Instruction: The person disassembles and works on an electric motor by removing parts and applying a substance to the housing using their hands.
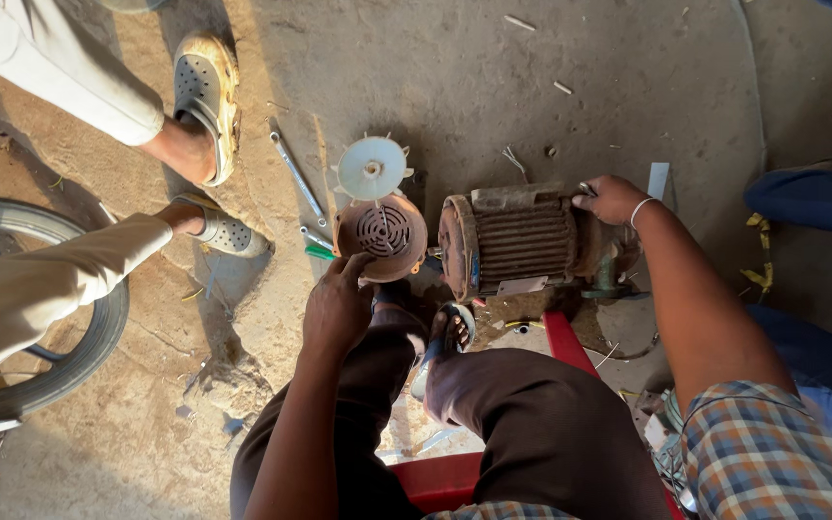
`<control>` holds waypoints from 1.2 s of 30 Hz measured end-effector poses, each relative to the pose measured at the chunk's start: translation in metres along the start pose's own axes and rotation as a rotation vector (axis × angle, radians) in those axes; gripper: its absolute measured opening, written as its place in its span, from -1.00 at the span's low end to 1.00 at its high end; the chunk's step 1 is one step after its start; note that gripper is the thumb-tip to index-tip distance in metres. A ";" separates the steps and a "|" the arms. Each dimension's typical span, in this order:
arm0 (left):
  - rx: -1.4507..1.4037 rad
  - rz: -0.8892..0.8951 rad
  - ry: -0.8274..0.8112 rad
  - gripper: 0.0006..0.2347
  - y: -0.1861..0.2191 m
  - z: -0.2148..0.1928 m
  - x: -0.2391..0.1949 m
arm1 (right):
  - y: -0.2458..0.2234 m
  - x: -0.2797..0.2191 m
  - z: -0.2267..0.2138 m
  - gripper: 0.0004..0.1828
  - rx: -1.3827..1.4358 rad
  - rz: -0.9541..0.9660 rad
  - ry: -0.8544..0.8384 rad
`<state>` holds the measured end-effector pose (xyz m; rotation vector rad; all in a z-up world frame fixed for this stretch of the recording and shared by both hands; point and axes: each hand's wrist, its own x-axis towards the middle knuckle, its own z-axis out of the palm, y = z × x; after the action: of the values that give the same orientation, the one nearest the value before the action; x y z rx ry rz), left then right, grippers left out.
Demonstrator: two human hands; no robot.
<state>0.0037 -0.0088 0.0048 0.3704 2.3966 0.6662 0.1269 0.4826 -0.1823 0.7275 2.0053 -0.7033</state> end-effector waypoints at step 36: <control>-0.030 -0.028 0.061 -0.66 -0.007 -0.006 0.006 | 0.030 0.013 -0.009 -0.43 0.273 -0.091 0.019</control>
<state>-0.0052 -0.0147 0.0028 0.3075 2.4414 0.7097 0.1379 0.5121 -0.1954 0.8068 1.9906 -1.0419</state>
